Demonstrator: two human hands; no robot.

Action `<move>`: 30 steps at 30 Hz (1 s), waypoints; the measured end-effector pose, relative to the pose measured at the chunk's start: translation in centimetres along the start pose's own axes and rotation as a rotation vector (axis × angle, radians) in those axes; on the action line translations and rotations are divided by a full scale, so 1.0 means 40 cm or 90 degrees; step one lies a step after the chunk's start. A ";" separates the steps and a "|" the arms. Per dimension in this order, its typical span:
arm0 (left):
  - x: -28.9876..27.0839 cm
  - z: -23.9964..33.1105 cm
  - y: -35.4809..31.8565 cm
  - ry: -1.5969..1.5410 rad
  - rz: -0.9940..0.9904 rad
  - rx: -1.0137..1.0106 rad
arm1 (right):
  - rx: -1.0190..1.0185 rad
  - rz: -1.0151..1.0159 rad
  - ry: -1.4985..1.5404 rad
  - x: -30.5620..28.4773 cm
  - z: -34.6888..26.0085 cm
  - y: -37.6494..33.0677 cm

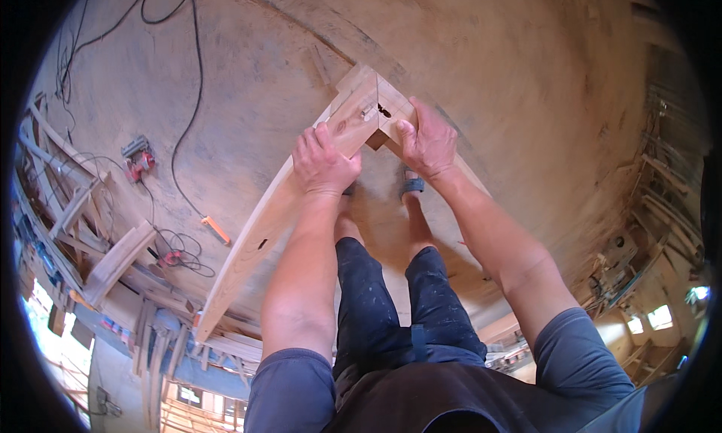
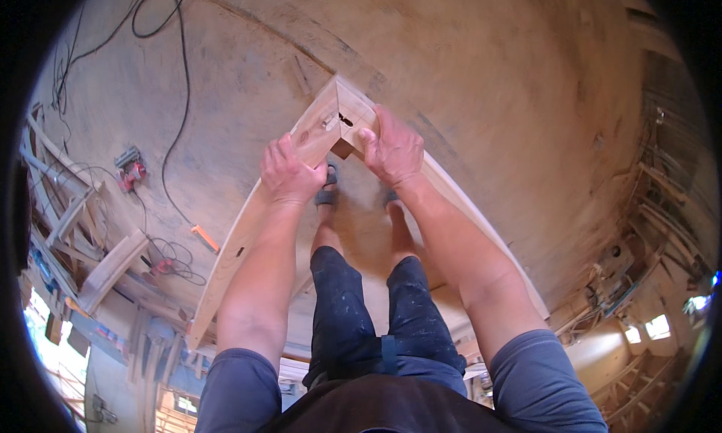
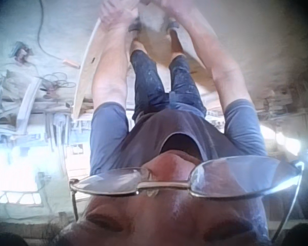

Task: The person fits together the mitered corners of a large rectangular wooden frame by hand while it lies on the workshop floor, checking the alignment of each joint.

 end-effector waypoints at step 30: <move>0.002 -0.153 -0.174 0.049 0.022 0.116 | 0.737 -0.157 0.246 0.054 0.070 -1.453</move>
Point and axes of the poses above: each hand's wrist, its own y-axis towards the middle knuckle, its own x-axis out of the palm, z = x × y, the point moved 2 cm from there along y, towards the middle knuckle, and after that the axes turned 4 degrees about y, right-handed, at the moved point
